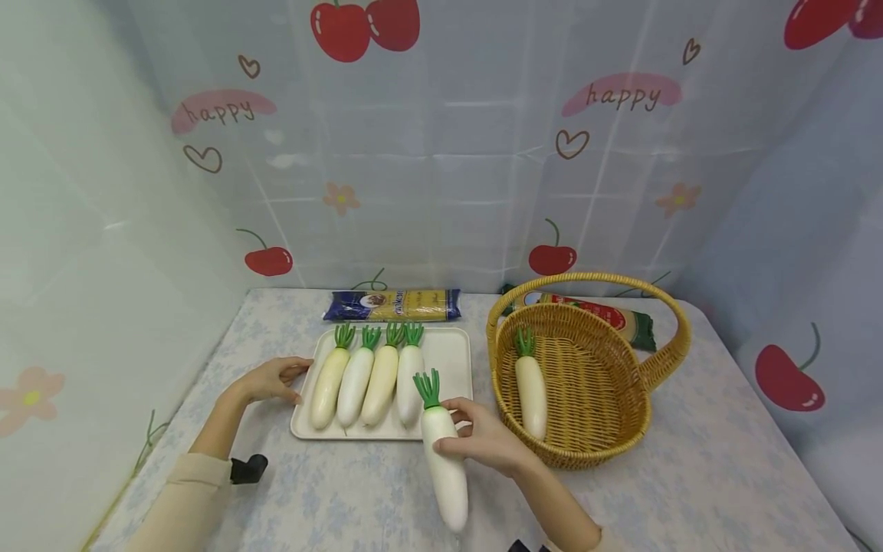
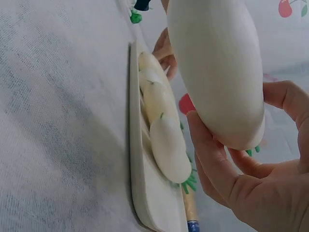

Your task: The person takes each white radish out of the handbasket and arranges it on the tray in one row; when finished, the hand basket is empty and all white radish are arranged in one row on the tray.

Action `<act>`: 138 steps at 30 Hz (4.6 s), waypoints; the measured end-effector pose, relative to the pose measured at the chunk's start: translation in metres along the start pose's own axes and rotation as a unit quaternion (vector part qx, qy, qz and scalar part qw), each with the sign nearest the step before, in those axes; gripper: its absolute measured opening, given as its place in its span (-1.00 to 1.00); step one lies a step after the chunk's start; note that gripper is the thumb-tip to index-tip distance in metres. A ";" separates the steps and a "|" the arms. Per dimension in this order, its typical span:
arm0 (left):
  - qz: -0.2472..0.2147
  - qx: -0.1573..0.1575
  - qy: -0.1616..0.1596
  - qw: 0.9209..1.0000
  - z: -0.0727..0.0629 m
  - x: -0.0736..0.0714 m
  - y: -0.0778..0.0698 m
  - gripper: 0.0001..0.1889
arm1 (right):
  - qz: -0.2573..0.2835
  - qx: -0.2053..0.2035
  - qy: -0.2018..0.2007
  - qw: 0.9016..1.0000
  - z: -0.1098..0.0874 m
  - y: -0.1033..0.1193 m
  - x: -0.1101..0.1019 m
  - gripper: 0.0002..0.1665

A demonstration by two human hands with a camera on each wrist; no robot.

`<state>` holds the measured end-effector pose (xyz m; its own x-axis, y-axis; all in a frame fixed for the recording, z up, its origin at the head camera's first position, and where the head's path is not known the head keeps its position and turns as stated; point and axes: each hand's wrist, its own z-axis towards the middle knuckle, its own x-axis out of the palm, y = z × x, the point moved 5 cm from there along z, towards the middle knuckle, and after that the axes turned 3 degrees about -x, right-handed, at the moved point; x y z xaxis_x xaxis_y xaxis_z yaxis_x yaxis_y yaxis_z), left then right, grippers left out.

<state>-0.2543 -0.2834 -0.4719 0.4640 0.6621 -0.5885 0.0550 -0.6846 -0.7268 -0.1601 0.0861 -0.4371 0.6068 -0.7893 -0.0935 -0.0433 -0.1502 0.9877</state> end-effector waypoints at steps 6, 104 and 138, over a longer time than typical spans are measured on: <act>0.001 0.000 -0.001 1.000 -0.001 0.000 -0.001 -0.15 | -0.020 0.010 -0.059 0.998 0.019 -0.005 0.002 -0.19; -0.003 0.005 0.001 1.000 -0.002 -0.001 -0.002 -0.16 | -0.286 -0.145 -0.158 0.934 0.015 0.059 -0.037 -0.50; -0.013 -0.001 0.006 1.000 -0.002 -0.001 -0.003 -0.15 | -0.311 0.023 -0.150 0.938 -0.018 -0.006 -0.149 -0.19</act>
<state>-0.2532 -0.2828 -0.4681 0.4726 0.6766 -0.5647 0.0699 -0.6675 -0.7413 -0.2360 0.2150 -0.4265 0.2759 -0.6712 -0.6880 0.2073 -0.6574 0.7245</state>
